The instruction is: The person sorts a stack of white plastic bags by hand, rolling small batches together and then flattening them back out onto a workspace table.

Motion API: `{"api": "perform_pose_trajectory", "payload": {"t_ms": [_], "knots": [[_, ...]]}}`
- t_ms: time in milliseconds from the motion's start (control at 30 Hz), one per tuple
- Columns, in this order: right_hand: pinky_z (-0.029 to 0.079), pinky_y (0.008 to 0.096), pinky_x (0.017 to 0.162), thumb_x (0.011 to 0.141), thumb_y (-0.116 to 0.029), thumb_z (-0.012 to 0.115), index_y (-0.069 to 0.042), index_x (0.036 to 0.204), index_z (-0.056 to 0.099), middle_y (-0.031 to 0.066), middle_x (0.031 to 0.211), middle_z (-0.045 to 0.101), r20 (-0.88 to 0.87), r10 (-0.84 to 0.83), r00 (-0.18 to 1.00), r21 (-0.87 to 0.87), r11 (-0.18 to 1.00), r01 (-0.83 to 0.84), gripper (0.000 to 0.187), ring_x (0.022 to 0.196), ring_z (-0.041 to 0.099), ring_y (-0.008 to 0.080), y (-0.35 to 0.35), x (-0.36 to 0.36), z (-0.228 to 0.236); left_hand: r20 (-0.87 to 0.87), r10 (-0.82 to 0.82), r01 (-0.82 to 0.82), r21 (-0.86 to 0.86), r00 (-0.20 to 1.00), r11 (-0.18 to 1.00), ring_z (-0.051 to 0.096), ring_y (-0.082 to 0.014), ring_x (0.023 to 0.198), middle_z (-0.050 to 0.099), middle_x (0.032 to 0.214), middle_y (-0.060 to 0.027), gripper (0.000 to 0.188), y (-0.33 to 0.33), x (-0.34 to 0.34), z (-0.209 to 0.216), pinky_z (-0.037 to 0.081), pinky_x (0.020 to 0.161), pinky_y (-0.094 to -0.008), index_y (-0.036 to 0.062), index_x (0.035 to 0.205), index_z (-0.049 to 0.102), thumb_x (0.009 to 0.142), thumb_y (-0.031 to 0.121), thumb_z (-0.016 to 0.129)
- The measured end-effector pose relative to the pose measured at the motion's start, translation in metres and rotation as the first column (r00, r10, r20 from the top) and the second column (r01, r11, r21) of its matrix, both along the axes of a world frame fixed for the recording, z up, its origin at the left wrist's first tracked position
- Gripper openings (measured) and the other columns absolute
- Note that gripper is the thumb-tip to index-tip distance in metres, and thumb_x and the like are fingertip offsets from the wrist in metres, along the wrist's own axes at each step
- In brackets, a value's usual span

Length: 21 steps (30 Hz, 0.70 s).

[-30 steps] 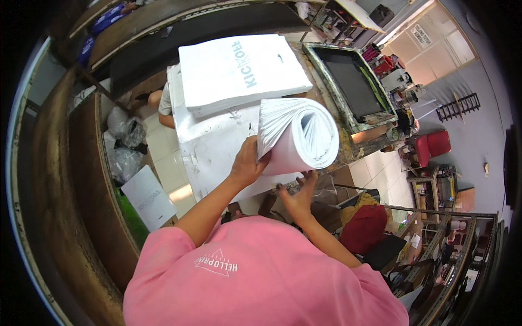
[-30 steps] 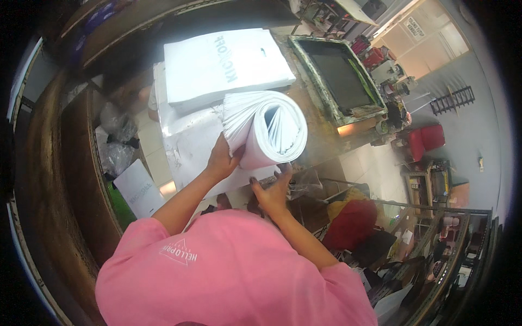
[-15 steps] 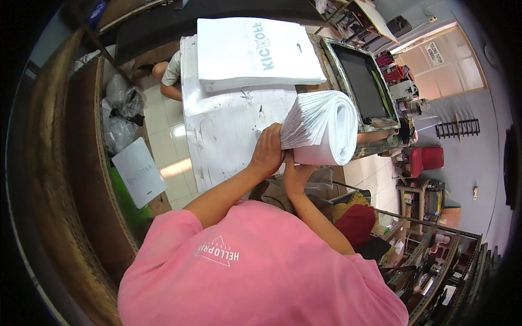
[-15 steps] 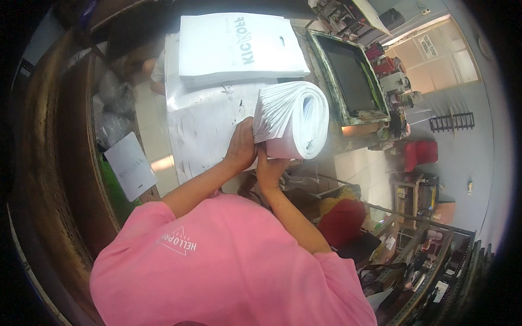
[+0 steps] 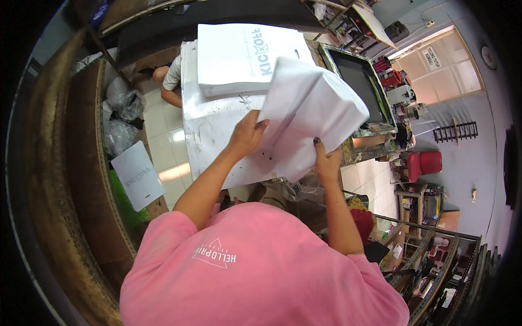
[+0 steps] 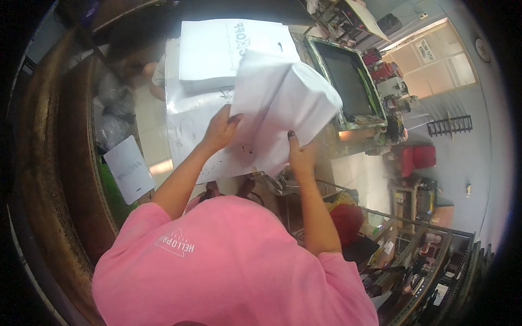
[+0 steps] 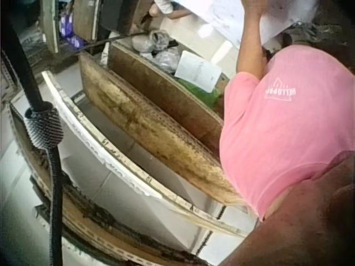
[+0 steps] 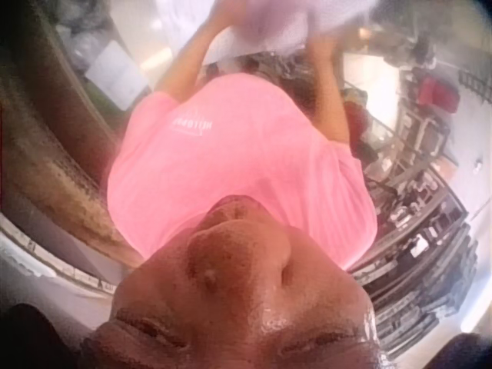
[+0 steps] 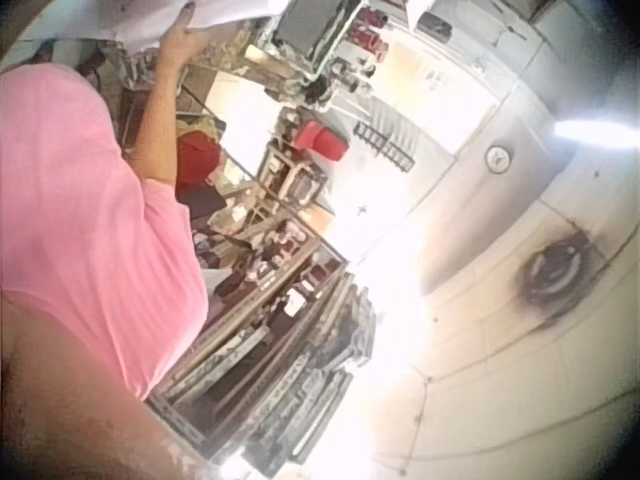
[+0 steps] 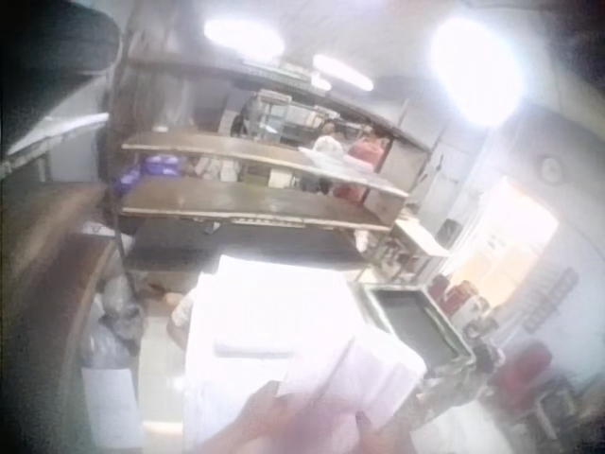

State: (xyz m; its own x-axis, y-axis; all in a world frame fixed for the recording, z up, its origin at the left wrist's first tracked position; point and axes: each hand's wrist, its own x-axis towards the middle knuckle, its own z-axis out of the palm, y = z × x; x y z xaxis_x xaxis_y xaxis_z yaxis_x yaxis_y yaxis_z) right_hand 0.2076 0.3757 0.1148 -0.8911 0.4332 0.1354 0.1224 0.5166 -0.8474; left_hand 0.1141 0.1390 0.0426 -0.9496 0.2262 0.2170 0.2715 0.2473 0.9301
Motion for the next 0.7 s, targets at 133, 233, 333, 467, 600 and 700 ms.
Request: {"api": "perform_pose_trajectory", "payload": {"t_ms": [133,233,333,467,600,700], "knots": [[0.056,0.0407,0.082,0.087,-0.022,0.076,0.009,0.117,0.069,0.018,0.102,0.075,0.26,0.301,0.917,-0.282,0.932,-0.226,0.044,0.09,0.072,0.0269,0.04,-0.045,0.008,0.209,-0.004,-0.008,0.052,0.978,0.999,0.071,-0.0341,0.104,0.072,0.11,-0.0259,0.042,-0.03,-0.002,-0.018,0.054,0.09,-0.0406,-0.006,0.119,0.063,0.097,0.029,0.068],[0.057,0.0385,0.076,0.084,-0.019,0.076,0.009,0.117,0.069,0.0183,0.1,0.074,0.447,0.385,0.808,-0.395,0.895,-0.208,0.044,0.086,0.072,0.0252,0.057,-0.088,-0.046,0.381,0.027,-0.044,0.037,0.924,0.998,0.071,-0.0259,0.098,0.074,0.113,-0.0195,0.043,-0.04,0.006,-0.064,0.055,0.086,-0.0369,-0.0068,0.121,0.065,0.094,0.026,0.071],[0.057,0.0353,0.069,0.083,-0.018,0.078,0.011,0.116,0.067,0.017,0.099,0.073,0.621,0.37,0.69,-0.338,0.922,-0.19,0.045,0.078,0.071,0.024,0.062,-0.11,-0.094,0.579,0.043,-0.07,0.023,0.814,0.997,0.071,-0.0232,0.094,0.074,0.109,-0.0189,0.042,-0.037,0.015,-0.087,0.055,0.084,-0.0352,-0.0081,0.12,0.065,0.094,0.024,0.071],[0.056,0.0426,0.074,0.081,-0.028,0.083,0.01,0.121,0.062,0.0225,0.107,0.07,0.576,0.186,0.796,-0.031,0.978,-0.207,0.058,0.086,0.069,0.03,0.068,-0.096,-0.133,0.629,0.066,-0.131,0.058,0.774,0.99,0.07,-0.0206,0.091,0.074,0.103,-0.0169,0.039,-0.023,0.024,-0.07,0.055,0.081,-0.0337,-0.0088,0.116,0.066,0.092,0.022,0.072],[0.047,0.0564,0.096,0.087,-0.031,0.079,0.0,0.138,0.051,0.0275,0.14,0.049,0.41,-0.001,0.912,0.399,0.899,-0.179,0.066,0.127,0.05,0.0409,0.044,-0.057,-0.144,0.453,0.02,-0.01,-0.024,0.891,1.0,0.067,-0.0176,0.09,0.073,0.101,-0.0145,0.038,0.005,0.024,-0.045,0.054,0.081,-0.0337,-0.0088,0.116,0.066,0.093,0.02,0.072],[0.045,0.0519,0.097,0.094,-0.021,0.067,-0.009,0.132,0.06,0.0217,0.134,0.055,0.255,0.079,0.964,0.448,0.874,-0.19,0.04,0.122,0.052,0.0433,0.04,-0.046,-0.161,0.331,0.013,0.065,-0.223,0.944,0.973,0.065,-0.0213,0.082,0.071,0.091,-0.0161,0.034,0.046,0.017,-0.007,0.052,0.076,-0.0366,-0.006,0.103,0.068,0.089,0.025,0.074]]}}
